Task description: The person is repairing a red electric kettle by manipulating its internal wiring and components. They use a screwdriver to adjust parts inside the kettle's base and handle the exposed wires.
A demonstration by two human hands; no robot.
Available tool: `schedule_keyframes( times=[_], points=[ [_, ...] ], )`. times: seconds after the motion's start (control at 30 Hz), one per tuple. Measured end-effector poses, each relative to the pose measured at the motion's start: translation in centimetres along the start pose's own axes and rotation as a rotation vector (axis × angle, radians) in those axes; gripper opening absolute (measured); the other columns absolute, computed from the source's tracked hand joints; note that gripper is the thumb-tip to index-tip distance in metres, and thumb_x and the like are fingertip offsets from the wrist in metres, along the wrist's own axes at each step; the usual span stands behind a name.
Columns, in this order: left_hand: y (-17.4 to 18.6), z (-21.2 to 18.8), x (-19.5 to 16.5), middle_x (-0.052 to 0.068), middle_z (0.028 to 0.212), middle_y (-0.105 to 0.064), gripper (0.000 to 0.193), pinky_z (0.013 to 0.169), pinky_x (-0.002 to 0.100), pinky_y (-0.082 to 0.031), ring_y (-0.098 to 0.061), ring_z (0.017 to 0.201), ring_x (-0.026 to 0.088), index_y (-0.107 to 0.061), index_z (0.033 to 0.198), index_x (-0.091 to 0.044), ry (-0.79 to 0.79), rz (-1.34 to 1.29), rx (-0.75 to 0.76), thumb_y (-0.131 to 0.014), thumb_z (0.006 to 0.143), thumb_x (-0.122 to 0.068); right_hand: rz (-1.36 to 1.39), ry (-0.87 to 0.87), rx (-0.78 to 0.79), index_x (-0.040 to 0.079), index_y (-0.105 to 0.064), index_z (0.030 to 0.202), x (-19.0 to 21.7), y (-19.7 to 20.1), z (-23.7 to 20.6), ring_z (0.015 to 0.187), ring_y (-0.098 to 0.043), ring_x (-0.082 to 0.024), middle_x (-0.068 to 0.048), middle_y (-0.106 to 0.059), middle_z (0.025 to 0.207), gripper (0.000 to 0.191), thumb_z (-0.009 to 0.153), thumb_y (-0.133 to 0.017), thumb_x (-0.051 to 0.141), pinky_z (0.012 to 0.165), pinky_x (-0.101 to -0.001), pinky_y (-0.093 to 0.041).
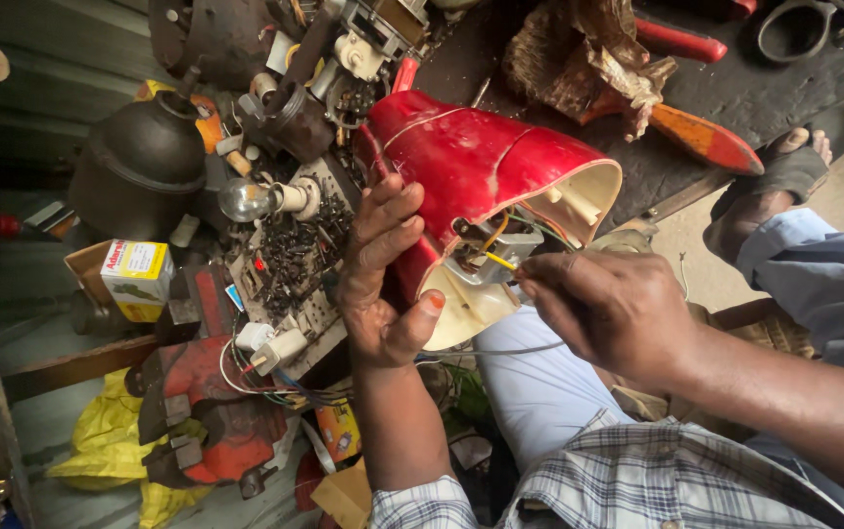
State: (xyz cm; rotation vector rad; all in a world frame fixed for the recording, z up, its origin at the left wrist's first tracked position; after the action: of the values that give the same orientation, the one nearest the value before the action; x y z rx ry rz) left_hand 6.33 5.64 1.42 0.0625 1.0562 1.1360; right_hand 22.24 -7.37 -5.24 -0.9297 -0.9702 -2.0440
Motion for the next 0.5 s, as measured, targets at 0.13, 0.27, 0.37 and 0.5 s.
schedule_keyframes(
  times=[0.13,0.27,0.37,0.5],
  points=[
    [-0.23,-0.26,-0.17,0.007,0.148,-0.061,0.050,0.129,0.044,-0.028,-0.046,0.147,0.023,-0.063,0.141,-0.012,0.011,0.002,0.001,-0.066,0.098,-0.035,0.030,0.011,-0.045,0.004,-0.070,0.104,-0.19,0.18,0.25,0.065,-0.073,-0.023,-0.010,-0.074,0.079,0.016,0.092,-0.076,0.013,0.058,-0.0359,-0.056],
    [-0.30,-0.33,-0.15,0.006,0.149,-0.061,0.049,0.129,0.044,-0.028,-0.045,0.146,0.022,-0.064,0.141,-0.012,0.007,-0.013,0.004,-0.067,0.098,-0.034,0.037,0.027,-0.008,0.005,-0.071,0.104,-0.27,-0.12,0.45,0.065,-0.073,-0.024,-0.011,-0.074,0.080,0.017,0.090,-0.076,0.014,0.059,-0.0365,-0.057],
    [-0.25,-0.39,-0.04,0.006,0.149,-0.061,0.049,0.130,0.043,-0.028,-0.044,0.146,0.022,-0.064,0.141,-0.012,0.010,-0.032,0.002,-0.067,0.098,-0.034,0.039,0.037,0.000,0.005,-0.072,0.104,-0.36,-0.13,0.55,0.066,-0.073,-0.026,-0.012,-0.074,0.079,0.018,0.090,-0.077,0.015,0.059,-0.0372,-0.057],
    [-0.19,-0.59,0.09,0.005,0.149,-0.061,0.049,0.130,0.043,-0.025,-0.045,0.147,0.022,-0.064,0.141,-0.013,0.009,-0.029,-0.011,-0.067,0.098,-0.035,0.019,0.043,0.033,0.005,-0.072,0.104,-0.67,-0.17,0.55,0.067,-0.073,-0.028,-0.012,-0.074,0.079,0.018,0.090,-0.077,0.015,0.059,-0.0387,-0.056]
  ],
)
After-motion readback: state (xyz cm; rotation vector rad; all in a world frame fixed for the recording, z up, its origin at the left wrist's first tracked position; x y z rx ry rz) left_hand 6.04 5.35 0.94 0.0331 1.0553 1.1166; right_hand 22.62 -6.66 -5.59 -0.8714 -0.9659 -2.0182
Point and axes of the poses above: each hand's wrist, its own z-axis towards the middle knuckle, its own y-axis out of the back of the hand, x = y × z, the point moved 6 cm from there along z, towards the middle knuckle
